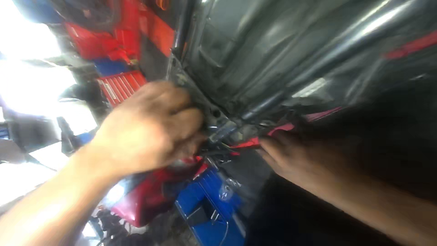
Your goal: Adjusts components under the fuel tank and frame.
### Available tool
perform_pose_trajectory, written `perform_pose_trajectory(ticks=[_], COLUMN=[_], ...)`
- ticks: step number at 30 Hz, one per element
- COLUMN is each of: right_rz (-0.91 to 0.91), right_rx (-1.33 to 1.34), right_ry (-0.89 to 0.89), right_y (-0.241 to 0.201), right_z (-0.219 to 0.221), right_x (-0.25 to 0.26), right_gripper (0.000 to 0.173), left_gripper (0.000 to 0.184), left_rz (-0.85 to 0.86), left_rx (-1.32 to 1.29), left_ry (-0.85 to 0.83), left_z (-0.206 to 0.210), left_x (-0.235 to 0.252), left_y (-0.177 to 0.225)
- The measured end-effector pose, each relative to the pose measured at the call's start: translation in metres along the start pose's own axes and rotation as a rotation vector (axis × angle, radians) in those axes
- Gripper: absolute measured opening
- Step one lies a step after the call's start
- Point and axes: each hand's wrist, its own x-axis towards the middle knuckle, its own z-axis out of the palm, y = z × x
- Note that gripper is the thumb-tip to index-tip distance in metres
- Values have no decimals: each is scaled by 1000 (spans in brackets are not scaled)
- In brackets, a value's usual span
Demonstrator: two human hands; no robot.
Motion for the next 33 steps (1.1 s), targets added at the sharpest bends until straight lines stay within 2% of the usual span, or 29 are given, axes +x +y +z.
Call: perform_pose_trajectory(ticks=[3, 7, 10, 11, 14, 18, 21, 23, 25, 27, 30, 33], right_rz=[-10, 97, 195, 220, 230, 424, 485, 318, -26, -353, -673, -895], right_rx=[-18, -126, -291, -338, -381, -400, -453, -460, -362, -264, -273, -262], right_ry=[-90, -245, -468, -485, -405, -397, -292, -146, -83, -111, -75, 64], right_y=[-8, -5, 1, 6, 23, 35, 32, 5, -32, -70, -104, -120], right_z=[-16, -29, -47, -55, -91, -139, -169, -194, -214, -221, -194, -156], right_x=[-20, -63, -83, -87, -96, -109, -110, -111, -107, -92, -50, -8], right_gripper=[25, 19, 14, 14, 17, 28, 30, 24, 18, 11, 11, 14], left_gripper=[31, 32, 34, 35, 40, 32, 30, 30, 30, 30, 30, 30], left_rz=[24, -21, -33, -25, -5, -51, -51, -53, -52, -65, -77, -87], left_rx=[3, 14, -16, -18, -21, -18, 27, 27, 24, 8, 6, 7], left_ry=[-5, 30, 30, 44, 140, 251, 283, 307, 323, 335, 364, 362], left_z=[16, 19, 17, 15, 3, -20, -20, -16, -16, -12, -11, -10], left_x=[21, 26, 22, 20, 0, -41, -49, -48, -48, -51, -50, -50], left_y=[-6, -2, 1, 1, 1, 7, 14, 15, 10, 11, 10, 13])
